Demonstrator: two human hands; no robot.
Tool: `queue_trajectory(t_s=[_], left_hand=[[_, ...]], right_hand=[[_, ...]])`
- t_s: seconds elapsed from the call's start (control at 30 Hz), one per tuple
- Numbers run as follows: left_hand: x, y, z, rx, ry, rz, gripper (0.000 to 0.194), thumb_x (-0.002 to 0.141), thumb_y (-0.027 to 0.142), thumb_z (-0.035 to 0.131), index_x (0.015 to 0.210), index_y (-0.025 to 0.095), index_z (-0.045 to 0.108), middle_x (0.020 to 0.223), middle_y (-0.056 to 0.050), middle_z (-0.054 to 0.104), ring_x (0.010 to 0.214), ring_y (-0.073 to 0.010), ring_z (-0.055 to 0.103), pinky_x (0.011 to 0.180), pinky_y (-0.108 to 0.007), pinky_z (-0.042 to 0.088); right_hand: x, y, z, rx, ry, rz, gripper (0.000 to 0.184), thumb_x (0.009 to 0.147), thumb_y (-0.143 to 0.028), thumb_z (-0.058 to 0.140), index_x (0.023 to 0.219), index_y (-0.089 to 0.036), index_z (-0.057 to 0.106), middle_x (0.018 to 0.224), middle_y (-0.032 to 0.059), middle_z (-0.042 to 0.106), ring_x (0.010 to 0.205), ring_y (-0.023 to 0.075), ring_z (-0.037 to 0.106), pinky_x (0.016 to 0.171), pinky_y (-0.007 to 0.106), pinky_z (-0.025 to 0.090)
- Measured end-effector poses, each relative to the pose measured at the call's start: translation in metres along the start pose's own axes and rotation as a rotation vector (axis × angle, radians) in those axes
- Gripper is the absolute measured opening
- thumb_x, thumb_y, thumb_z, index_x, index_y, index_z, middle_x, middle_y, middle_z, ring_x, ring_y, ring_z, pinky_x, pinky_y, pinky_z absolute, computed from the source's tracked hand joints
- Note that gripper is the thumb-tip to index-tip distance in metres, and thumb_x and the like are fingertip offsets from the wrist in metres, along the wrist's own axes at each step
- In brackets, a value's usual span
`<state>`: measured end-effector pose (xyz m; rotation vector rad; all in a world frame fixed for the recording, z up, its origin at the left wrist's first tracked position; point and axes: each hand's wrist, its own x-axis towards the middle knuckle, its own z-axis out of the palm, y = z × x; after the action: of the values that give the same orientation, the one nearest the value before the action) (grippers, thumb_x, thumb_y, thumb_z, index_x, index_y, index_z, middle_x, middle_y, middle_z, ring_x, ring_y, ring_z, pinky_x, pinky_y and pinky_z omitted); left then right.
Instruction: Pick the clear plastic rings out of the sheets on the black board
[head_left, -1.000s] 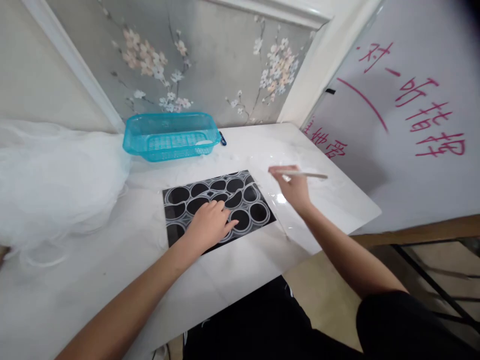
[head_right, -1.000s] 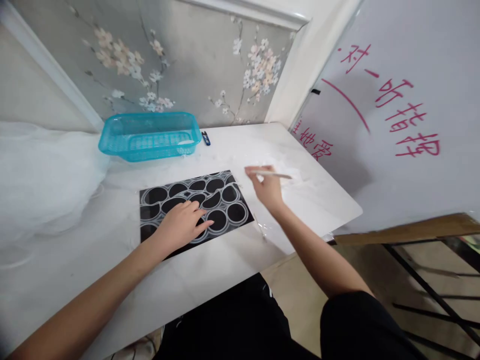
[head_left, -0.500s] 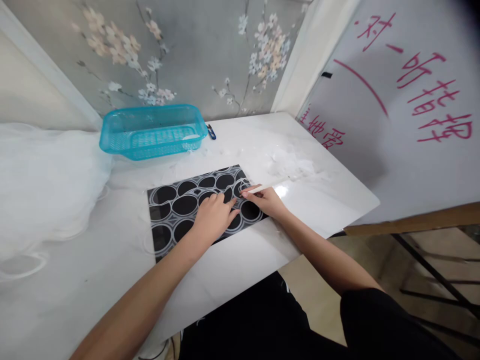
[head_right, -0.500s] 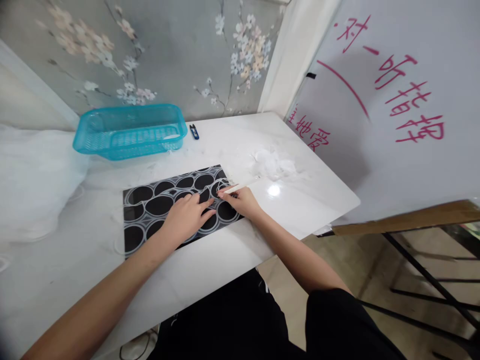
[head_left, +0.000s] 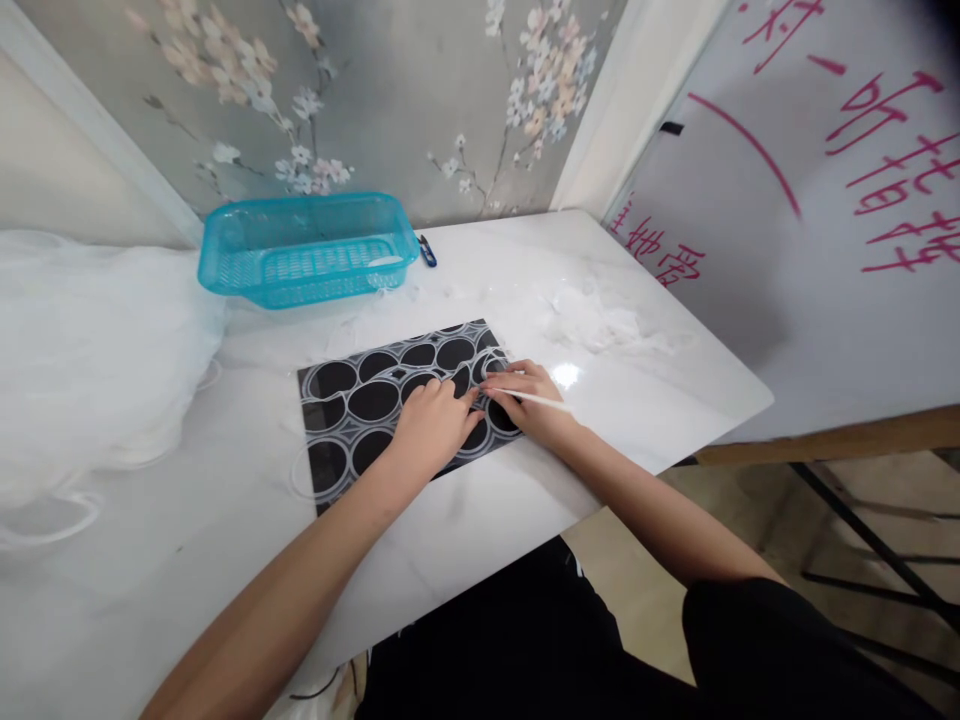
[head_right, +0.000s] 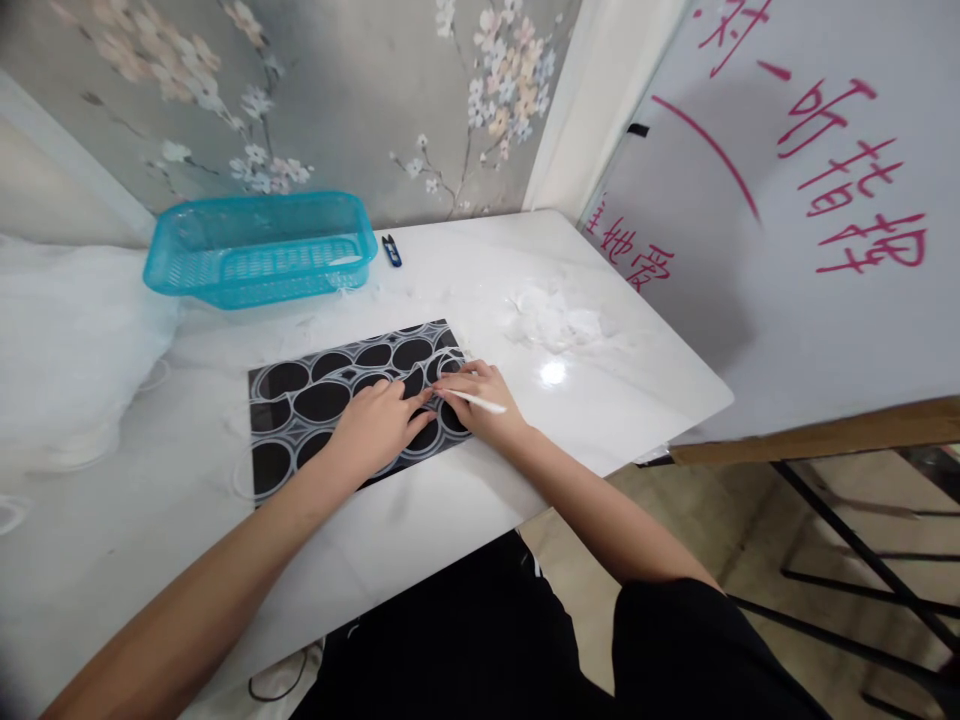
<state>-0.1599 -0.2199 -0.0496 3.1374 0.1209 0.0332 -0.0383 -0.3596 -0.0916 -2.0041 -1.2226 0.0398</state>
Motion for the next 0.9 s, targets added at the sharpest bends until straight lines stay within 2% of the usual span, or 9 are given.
queue_trajectory(t_s=[0.1, 0.2, 0.23, 0.33, 0.37, 0.53, 0.63, 0.77, 0.9], left_hand=[[0.0, 0.003, -0.003, 0.017, -0.013, 0.014, 0.038, 0.092, 0.039, 0.047, 0.121, 0.018, 0.061, 0.087, -0.012, 0.062, 0.093, -0.027, 0.053, 0.074, -0.036, 0.037], [-0.001, 0.006, -0.003, 0.026, -0.004, 0.01, 0.037, 0.092, 0.035, 0.047, 0.121, 0.017, 0.061, 0.088, -0.013, 0.064, 0.094, -0.0276, 0.053, 0.075, -0.036, 0.036], [-0.002, 0.006, -0.002, 0.026, -0.001, 0.007, 0.037, 0.092, 0.035, 0.047, 0.122, 0.017, 0.06, 0.089, -0.013, 0.064, 0.094, -0.0274, 0.053, 0.075, -0.036, 0.036], [-0.004, 0.004, -0.002, -0.005, -0.01, 0.008, 0.039, 0.092, 0.038, 0.045, 0.124, 0.018, 0.059, 0.092, -0.012, 0.064, 0.093, -0.026, 0.054, 0.075, -0.035, 0.038], [-0.004, 0.002, -0.004, -0.04, -0.025, 0.031, 0.041, 0.092, 0.039, 0.046, 0.126, 0.02, 0.057, 0.093, -0.011, 0.063, 0.092, -0.0248, 0.055, 0.074, -0.034, 0.038], [-0.01, -0.023, -0.033, -0.253, -0.003, 0.091, 0.053, 0.091, 0.049, 0.043, 0.141, 0.03, 0.039, 0.097, -0.005, 0.061, 0.088, -0.019, 0.057, 0.072, -0.029, 0.041], [-0.026, -0.053, -0.061, -0.246, 0.032, -0.108, 0.043, 0.091, 0.053, 0.04, 0.116, 0.028, 0.065, 0.092, -0.006, 0.063, 0.083, -0.0187, 0.058, 0.068, -0.029, 0.041], [-0.063, -0.096, -0.083, -0.258, -0.204, -0.368, 0.052, 0.088, 0.059, 0.036, 0.076, 0.023, 0.072, 0.073, -0.005, 0.066, 0.064, -0.0176, 0.058, 0.057, -0.029, 0.04], [-0.088, -0.127, -0.073, -0.314, -0.395, -0.387, 0.04, 0.085, 0.052, 0.042, 0.098, 0.027, 0.071, 0.103, -0.004, 0.07, 0.085, -0.021, 0.064, 0.073, -0.032, 0.046]], right_hand=[[0.003, 0.003, 0.002, -0.156, -0.058, -0.089, 0.021, 0.087, -0.025, 0.056, 0.101, -0.033, 0.07, 0.108, 0.0, 0.07, 0.103, 0.0263, 0.053, 0.089, 0.043, 0.038], [0.028, 0.017, -0.023, -0.229, 0.001, -0.058, 0.022, 0.086, -0.02, 0.054, 0.1, -0.027, 0.07, 0.099, 0.0045, 0.07, 0.098, 0.0261, 0.055, 0.089, 0.042, 0.039], [0.039, 0.023, -0.038, -0.237, 0.078, -0.022, 0.023, 0.087, -0.02, 0.051, 0.098, -0.024, 0.07, 0.096, 0.0068, 0.07, 0.094, 0.0256, 0.056, 0.088, 0.042, 0.039], [0.064, 0.033, -0.082, -0.164, 0.681, 0.201, 0.028, 0.092, -0.027, 0.043, 0.095, -0.018, 0.069, 0.094, 0.0095, 0.068, 0.089, 0.0232, 0.059, 0.083, 0.04, 0.043], [0.065, 0.032, -0.091, -0.132, 0.74, 0.197, 0.027, 0.091, -0.031, 0.046, 0.097, -0.018, 0.069, 0.095, 0.0095, 0.068, 0.089, 0.0229, 0.06, 0.082, 0.039, 0.045], [0.042, 0.004, -0.073, 0.157, 0.463, 0.216, 0.024, 0.083, -0.039, 0.057, 0.089, -0.019, 0.07, 0.095, 0.0082, 0.071, 0.095, 0.0241, 0.062, 0.084, 0.04, 0.047], [0.035, -0.002, -0.053, 0.549, 0.358, 0.427, 0.029, 0.082, -0.044, 0.059, 0.1, -0.022, 0.066, 0.099, 0.0087, 0.07, 0.09, 0.0228, 0.063, 0.077, 0.04, 0.049], [0.038, -0.003, -0.048, 0.989, 0.099, 0.588, 0.028, 0.085, -0.046, 0.056, 0.108, -0.03, 0.062, 0.113, 0.0068, 0.066, 0.089, 0.0221, 0.063, 0.074, 0.043, 0.05], [0.036, -0.007, -0.043, 1.16, -0.01, 0.68, 0.024, 0.082, -0.046, 0.06, 0.103, -0.035, 0.062, 0.119, 0.0022, 0.063, 0.101, 0.0245, 0.06, 0.078, 0.046, 0.05]])
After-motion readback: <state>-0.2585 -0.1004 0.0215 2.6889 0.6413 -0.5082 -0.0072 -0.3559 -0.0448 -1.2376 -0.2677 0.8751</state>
